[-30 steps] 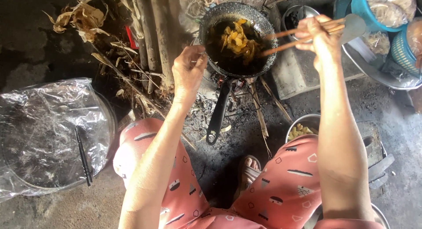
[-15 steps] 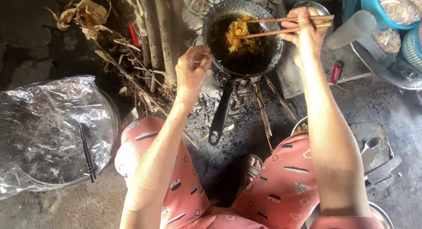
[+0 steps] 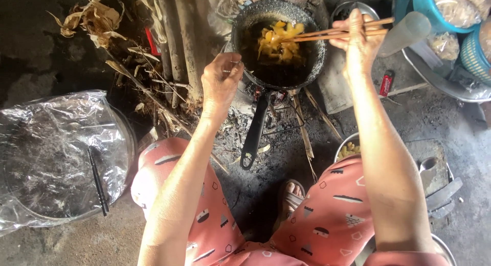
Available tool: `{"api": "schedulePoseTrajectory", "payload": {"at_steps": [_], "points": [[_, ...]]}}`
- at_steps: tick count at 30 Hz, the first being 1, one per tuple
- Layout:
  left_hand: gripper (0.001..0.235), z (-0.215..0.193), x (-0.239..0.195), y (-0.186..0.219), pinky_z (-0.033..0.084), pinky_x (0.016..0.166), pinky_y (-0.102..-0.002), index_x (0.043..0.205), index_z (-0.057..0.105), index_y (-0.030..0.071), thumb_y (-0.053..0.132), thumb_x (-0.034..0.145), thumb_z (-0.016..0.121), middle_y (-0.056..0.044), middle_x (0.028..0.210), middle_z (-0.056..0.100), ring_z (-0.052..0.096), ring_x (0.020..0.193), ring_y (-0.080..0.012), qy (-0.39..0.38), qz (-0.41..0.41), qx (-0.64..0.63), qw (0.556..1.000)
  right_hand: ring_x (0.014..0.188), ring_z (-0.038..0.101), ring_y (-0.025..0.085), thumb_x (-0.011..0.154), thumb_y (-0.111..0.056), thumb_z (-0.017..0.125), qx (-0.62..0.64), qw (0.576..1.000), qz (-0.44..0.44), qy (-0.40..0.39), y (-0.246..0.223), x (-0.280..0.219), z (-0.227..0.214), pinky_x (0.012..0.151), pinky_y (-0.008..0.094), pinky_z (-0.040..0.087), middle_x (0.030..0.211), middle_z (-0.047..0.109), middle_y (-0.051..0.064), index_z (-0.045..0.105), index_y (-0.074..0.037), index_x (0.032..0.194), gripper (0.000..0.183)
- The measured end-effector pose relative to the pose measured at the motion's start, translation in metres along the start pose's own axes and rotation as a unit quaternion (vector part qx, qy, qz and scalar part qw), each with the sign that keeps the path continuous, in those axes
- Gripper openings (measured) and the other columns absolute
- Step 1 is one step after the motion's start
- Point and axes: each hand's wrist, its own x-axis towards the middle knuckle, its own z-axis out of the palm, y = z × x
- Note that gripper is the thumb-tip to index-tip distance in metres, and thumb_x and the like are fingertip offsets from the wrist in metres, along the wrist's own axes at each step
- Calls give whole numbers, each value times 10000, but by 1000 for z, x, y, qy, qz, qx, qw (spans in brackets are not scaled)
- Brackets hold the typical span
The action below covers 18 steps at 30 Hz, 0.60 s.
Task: Stir-frying sliced ginger in a pan over a traditional wood-fired stove using chopsticks.
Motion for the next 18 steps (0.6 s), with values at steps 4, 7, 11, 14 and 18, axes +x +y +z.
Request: {"api": "schedulePoseTrajectory", "payload": {"at_steps": [4, 7, 11, 14, 18], "points": [[213, 5, 4, -8, 660, 656, -207, 1121, 673, 104, 11, 930, 687, -20, 998, 774, 704, 684, -65, 4, -15, 26, 1000, 915, 826, 281, 1005, -429, 705, 33, 998, 22, -40, -13, -13, 37, 704, 395, 750, 1015, 773, 195, 681, -73, 1101, 369], [206, 7, 5, -15, 620, 654, -193, 1094, 679, 121, 6, 923, 698, -8, 968, 765, 673, 705, -64, -1, 6, 17, 1000, 861, 782, 195, 1039, -370, 640, 56, 988, 59, -132, -12, -18, 51, 793, 327, 728, 1076, 770, 107, 675, -87, 1072, 287], [201, 4, 3, -11, 647, 685, -208, 1103, 681, 92, -1, 925, 699, -29, 965, 767, 706, 715, -79, 1, 11, 6, 1000, 877, 803, 234, 1118, -252, 604, -21, 987, 21, -156, -3, -10, 25, 725, 301, 707, 1031, 759, 145, 688, -28, 1106, 239], [201, 1, 3, -10, 637, 747, -225, 1100, 685, 99, 6, 922, 701, -30, 975, 772, 722, 781, -96, 6, 11, 4, 1000, 813, 807, 221, 1141, -199, 609, -65, 992, -20, -106, -8, -6, 4, 636, 256, 699, 985, 766, 171, 690, 12, 1143, 225], [205, 1, 4, -11, 658, 857, -261, 1111, 668, 88, 17, 922, 698, -55, 1038, 772, 769, 899, -142, 6, 3, 23, 1000, 1012, 800, 261, 1093, -312, 554, -32, 998, 34, -45, -8, 1, -2, 717, 373, 745, 1155, 746, 139, 649, -88, 1181, 259]]}}
